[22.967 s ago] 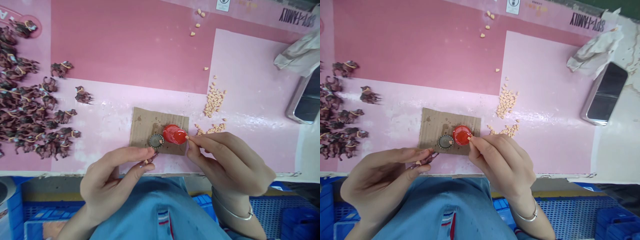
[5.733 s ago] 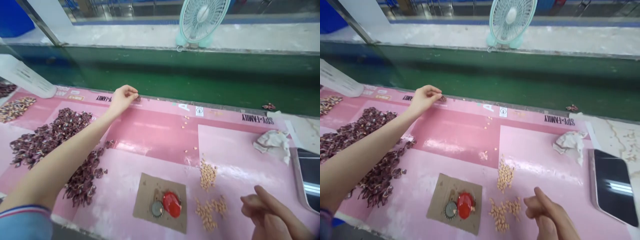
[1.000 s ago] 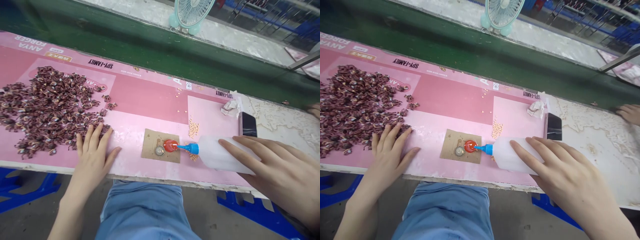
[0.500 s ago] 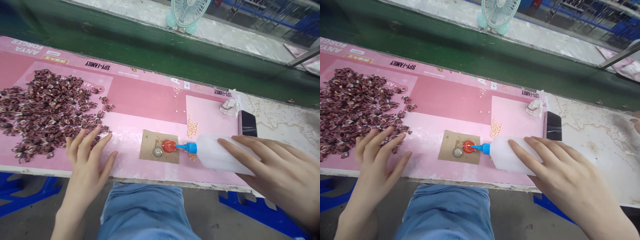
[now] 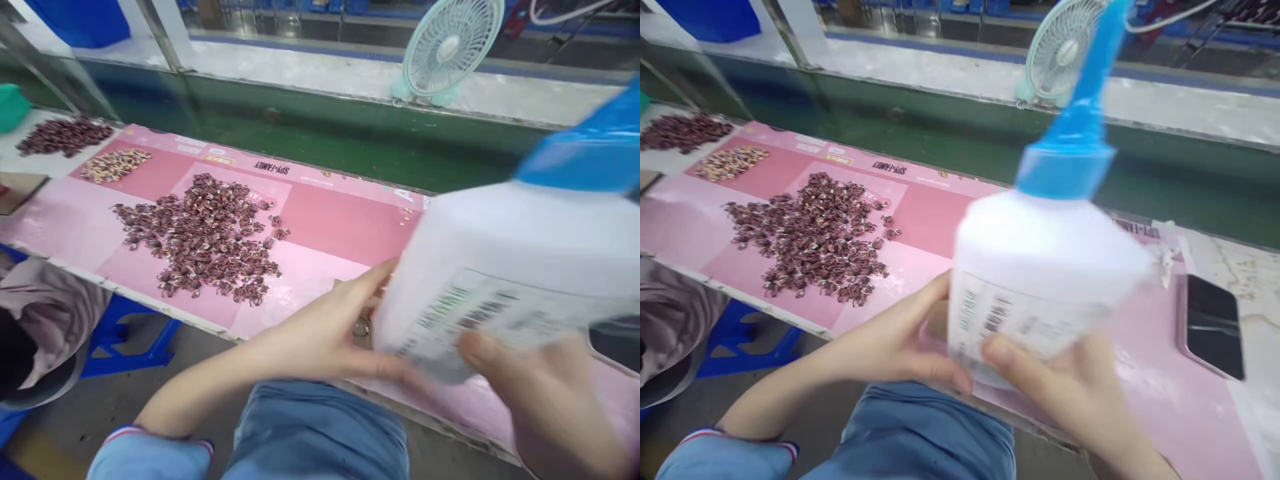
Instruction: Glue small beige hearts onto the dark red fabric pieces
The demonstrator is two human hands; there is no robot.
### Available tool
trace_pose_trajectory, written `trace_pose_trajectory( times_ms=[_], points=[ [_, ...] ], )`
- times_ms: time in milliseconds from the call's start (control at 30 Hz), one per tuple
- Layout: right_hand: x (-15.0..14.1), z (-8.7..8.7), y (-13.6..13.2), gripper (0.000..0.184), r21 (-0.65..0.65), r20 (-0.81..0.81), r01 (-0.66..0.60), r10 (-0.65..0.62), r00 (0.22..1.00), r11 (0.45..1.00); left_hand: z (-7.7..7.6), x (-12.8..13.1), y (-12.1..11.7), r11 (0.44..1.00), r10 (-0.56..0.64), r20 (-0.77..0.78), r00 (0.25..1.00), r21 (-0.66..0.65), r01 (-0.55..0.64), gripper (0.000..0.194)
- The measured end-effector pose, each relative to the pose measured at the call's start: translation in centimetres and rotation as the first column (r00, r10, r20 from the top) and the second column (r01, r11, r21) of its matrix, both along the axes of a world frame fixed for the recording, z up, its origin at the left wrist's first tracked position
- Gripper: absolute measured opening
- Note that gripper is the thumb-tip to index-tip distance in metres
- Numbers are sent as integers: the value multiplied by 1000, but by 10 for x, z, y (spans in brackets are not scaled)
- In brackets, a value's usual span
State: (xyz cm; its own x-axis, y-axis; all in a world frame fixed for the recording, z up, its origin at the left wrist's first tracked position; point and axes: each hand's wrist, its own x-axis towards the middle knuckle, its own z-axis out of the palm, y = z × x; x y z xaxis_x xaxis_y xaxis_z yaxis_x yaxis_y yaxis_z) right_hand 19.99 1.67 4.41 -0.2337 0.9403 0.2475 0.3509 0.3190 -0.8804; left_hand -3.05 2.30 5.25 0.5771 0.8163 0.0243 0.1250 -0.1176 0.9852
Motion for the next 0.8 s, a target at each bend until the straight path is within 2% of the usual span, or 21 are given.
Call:
trace_pose_trajectory(
  times_ms=[33, 100, 167, 267, 367, 433, 533, 600, 700, 767, 800],
  points=[
    [-18, 3, 12, 52, 31, -51, -39, 41, 998, 999, 1, 1, 11, 999, 41, 53, 998, -22, -40, 87],
    [-41, 10, 33, 66, 136, -33, -28, 33, 999, 990, -2, -7, 40, 979, 199, 20, 980, 34, -200, 81],
    [-41, 13, 44, 64, 252, 49, 49, -63, 997, 966, -8, -29, 77, 901, 414, -97, 905, 185, -392, 85],
    [-12, 1, 46, 64, 336, 138, 116, -171, 976, 935, -15, -78, 144, 737, 665, -167, 728, 307, -603, 83],
    [30, -25, 39, 58, 274, 118, 227, -267, 956, 935, -17, -128, 203, 566, 823, -208, 529, 383, -730, 80],
    [54, -41, 35, 55, 223, 124, 314, -347, 930, 923, -18, -151, 229, 498, 867, -227, 444, 420, -758, 74],
    [76, -55, 35, 40, 224, 257, 372, -423, 869, 901, -25, -170, 251, 417, 909, -214, 358, 475, -775, 60],
    [79, -58, 41, 27, 226, 381, 316, -382, 842, 922, -33, -176, 258, 381, 924, -208, 320, 506, -774, 49],
    [72, -62, 62, 13, 196, 500, 191, -265, 824, 962, -45, -181, 264, 376, 927, -234, 295, 556, -741, 46],
    [65, -68, 80, 8, 187, 526, 154, -231, 818, 970, -49, -185, 264, 415, 910, -275, 311, 596, -687, 47],
    [62, -72, 89, 7, 183, 540, 137, -216, 813, 973, -49, -188, 263, 463, 886, -314, 340, 617, -637, 47]
  ],
)
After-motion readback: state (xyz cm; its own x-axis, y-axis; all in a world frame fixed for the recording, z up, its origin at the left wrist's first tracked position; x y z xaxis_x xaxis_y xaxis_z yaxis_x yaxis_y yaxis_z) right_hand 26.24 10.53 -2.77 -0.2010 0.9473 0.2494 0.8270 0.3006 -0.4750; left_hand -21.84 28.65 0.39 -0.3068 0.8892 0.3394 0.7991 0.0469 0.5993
